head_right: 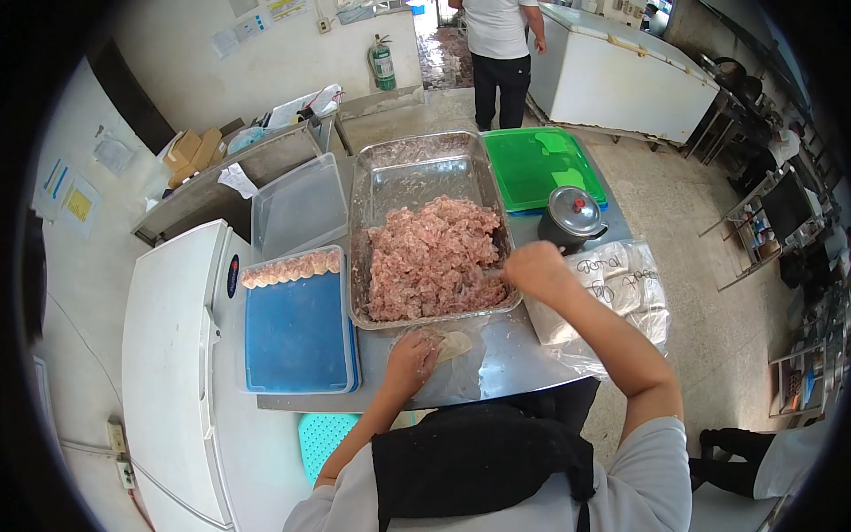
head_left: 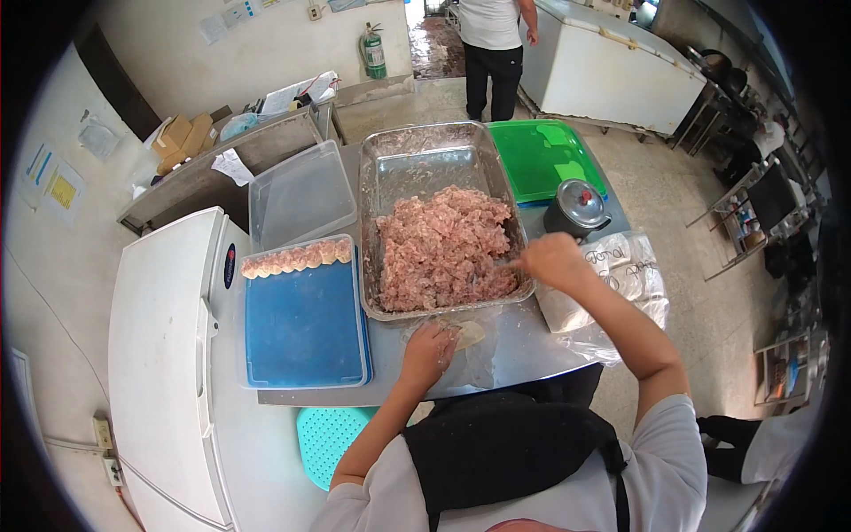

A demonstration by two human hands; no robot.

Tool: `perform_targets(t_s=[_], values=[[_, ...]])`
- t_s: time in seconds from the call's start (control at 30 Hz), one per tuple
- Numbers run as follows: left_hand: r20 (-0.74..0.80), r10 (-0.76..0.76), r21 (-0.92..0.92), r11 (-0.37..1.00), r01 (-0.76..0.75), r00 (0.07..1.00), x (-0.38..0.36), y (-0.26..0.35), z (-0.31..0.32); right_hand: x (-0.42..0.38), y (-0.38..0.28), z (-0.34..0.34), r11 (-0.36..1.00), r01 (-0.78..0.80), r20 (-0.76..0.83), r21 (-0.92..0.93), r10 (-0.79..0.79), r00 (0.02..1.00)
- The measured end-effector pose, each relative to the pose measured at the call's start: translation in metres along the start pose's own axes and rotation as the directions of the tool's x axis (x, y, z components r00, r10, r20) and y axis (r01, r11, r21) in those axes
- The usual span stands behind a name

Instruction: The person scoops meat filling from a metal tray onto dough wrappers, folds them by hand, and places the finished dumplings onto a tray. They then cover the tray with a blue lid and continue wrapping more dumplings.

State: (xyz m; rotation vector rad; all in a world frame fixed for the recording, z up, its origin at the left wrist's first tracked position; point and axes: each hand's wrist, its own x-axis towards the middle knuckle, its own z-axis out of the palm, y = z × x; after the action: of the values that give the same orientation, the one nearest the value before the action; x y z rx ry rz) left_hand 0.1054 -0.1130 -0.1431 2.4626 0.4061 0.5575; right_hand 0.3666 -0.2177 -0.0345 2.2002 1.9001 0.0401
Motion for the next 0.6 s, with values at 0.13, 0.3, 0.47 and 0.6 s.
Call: perform_targets(t_s=[0.13,0.3,0.47,0.6], values=[[-0.105,-0.212,-0.396,0.905,0.155,0.972,-0.003,-0.002,-0.004,-0.004,-0.022,0.041,0.968,-0.069,0.086,0.24,0.05,0.995],[0.006,-0.422,-0.681,0.662,0.312,0.907,0.001,-0.005,-0.032,-0.018,0.008,0.041,0.753,0.024,-0.093,0.658,0.049,0.994],[-0.037,-0.119,-0.41,0.907,0.093,0.992,0.005,-0.008,-0.04,-0.011,0.018,0.017,0.994,0.042,-0.174,0.104,-0.023,0.984],[-0.053,-0.12,-0.41,0.908,0.088,0.991,0.011,-0.001,-0.052,-0.011,-0.015,0.029,0.971,-0.027,0.012,0.237,0.025,1.0]])
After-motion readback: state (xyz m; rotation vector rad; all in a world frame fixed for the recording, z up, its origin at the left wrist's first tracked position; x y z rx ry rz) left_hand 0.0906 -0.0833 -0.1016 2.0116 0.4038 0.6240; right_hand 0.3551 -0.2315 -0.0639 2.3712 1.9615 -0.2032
